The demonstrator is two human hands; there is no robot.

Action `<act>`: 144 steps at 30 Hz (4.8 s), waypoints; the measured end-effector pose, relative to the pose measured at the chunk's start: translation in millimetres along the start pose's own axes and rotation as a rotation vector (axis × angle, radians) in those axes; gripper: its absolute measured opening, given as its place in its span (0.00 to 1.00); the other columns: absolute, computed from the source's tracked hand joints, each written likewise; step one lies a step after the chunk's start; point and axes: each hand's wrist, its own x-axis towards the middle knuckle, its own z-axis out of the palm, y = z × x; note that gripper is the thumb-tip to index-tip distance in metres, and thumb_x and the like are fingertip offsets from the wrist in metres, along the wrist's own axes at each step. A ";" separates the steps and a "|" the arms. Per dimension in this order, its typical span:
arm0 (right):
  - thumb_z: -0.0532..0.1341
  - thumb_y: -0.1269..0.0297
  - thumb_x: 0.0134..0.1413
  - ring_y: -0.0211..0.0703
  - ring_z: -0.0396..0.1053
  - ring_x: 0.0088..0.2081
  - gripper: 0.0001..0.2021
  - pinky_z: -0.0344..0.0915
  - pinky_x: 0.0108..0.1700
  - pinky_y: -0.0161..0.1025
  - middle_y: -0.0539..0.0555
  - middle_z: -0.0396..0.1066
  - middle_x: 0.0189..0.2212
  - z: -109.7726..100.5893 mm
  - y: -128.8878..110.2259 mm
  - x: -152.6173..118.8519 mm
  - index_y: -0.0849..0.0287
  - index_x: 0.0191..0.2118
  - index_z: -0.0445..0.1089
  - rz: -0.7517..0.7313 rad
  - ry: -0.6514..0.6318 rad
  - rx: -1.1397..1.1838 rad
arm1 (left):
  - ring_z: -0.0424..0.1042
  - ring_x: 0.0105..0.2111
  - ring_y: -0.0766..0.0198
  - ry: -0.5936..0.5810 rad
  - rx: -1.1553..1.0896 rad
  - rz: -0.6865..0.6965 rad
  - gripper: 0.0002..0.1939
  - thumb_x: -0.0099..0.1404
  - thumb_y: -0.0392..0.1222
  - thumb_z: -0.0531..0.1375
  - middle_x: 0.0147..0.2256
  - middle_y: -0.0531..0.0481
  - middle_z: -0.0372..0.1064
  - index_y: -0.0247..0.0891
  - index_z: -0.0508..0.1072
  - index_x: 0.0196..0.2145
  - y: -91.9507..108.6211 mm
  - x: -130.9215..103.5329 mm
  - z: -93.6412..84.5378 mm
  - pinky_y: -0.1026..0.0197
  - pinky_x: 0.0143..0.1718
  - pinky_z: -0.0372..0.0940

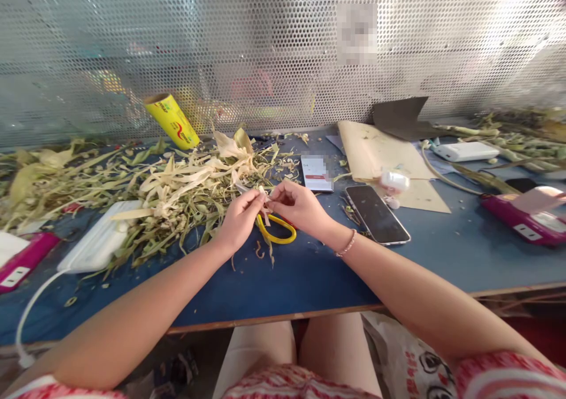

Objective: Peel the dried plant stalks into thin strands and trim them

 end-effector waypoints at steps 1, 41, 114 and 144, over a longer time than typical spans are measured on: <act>0.59 0.65 0.43 0.31 0.57 0.22 0.06 0.56 0.26 0.32 0.45 0.61 0.20 0.0 0.5 -0.1 0.59 0.27 0.60 -0.006 0.002 -0.017 | 0.60 0.23 0.69 0.009 -0.011 0.001 0.13 0.58 0.50 0.56 0.20 0.56 0.57 0.37 0.64 0.23 -0.7 0.0 0.3 0.66 0.25 0.58; 0.56 0.70 0.40 0.31 0.55 0.21 0.04 0.53 0.25 0.31 0.44 0.59 0.18 -2.5 1.3 0.1 0.58 0.26 0.58 -0.008 0.061 -0.170 | 0.70 0.34 0.64 0.071 -0.244 -0.140 0.10 0.52 0.38 0.58 0.31 0.50 0.71 0.36 0.71 0.34 6.5 -0.9 9.2 0.59 0.40 0.64; 0.45 0.56 0.58 0.34 0.57 0.26 0.13 0.54 0.30 0.33 0.47 0.58 0.23 5.8 8.6 -1.7 0.57 0.29 0.56 -0.092 0.126 -0.152 | 0.66 0.28 0.68 0.161 0.118 0.037 0.04 0.56 0.39 0.56 0.28 0.53 0.65 0.37 0.65 0.31 12.7 -5.5 8.9 0.64 0.32 0.63; 0.52 0.57 0.55 0.33 0.60 0.16 0.14 0.57 0.23 0.32 0.46 0.60 0.13 -0.3 7.9 -1.5 0.58 0.33 0.73 -0.095 0.174 -0.148 | 0.64 0.21 0.76 0.226 -0.684 -0.427 0.04 0.56 0.30 0.58 0.22 0.52 0.65 0.31 0.72 0.25 18.5 1.3 15.6 0.73 0.23 0.62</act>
